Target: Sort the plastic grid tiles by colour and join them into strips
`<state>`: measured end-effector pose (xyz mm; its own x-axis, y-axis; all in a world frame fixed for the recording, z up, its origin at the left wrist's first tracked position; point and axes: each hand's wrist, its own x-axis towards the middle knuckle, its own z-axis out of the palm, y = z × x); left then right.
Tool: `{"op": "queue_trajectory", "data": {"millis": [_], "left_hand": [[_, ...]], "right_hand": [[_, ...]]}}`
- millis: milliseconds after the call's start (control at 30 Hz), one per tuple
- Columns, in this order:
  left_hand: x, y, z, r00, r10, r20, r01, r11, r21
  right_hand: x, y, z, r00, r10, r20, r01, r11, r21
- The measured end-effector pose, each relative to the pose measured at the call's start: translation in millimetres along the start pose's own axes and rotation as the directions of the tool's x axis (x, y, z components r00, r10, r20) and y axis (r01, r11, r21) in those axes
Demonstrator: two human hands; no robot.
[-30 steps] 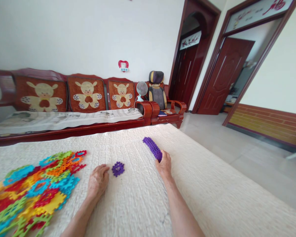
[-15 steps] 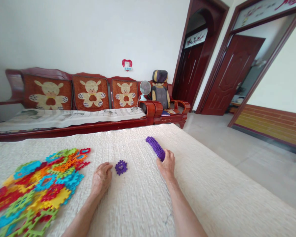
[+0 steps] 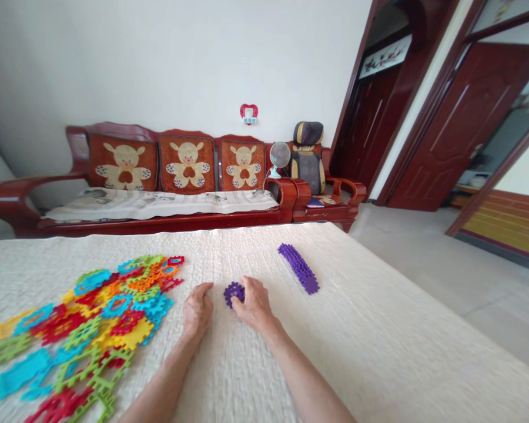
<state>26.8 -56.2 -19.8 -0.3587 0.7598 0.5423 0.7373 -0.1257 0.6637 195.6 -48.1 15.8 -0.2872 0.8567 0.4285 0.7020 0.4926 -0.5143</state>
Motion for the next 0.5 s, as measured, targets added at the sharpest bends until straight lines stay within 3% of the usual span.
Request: {"op": "queue_trajectory", "data": {"millis": [100, 233, 400, 500], "left_hand": [[1, 2, -0.6, 1.000, -0.005, 0.007, 0.005, 1.000, -0.008], [1, 3, -0.1, 1.000, 0.005, 0.019, -0.006, 1.000, 0.003], [0, 2, 0.5, 0.999, 0.039, 0.013, -0.039, 0.999, 0.011], [0, 0, 0.8, 0.998, 0.057, 0.007, -0.057, 0.998, 0.010]], "right_hand": [[4, -4, 4, 1.000, -0.019, 0.005, 0.019, 1.000, -0.012], [5, 2, 6, 1.000, -0.026, -0.016, 0.028, 0.990, 0.139], [8, 28, -6, 0.966, 0.242, 0.092, -0.258, 0.875, 0.409], [6, 49, -26, 0.942, 0.327, 0.073, -0.327, 0.852, 0.408]]}}
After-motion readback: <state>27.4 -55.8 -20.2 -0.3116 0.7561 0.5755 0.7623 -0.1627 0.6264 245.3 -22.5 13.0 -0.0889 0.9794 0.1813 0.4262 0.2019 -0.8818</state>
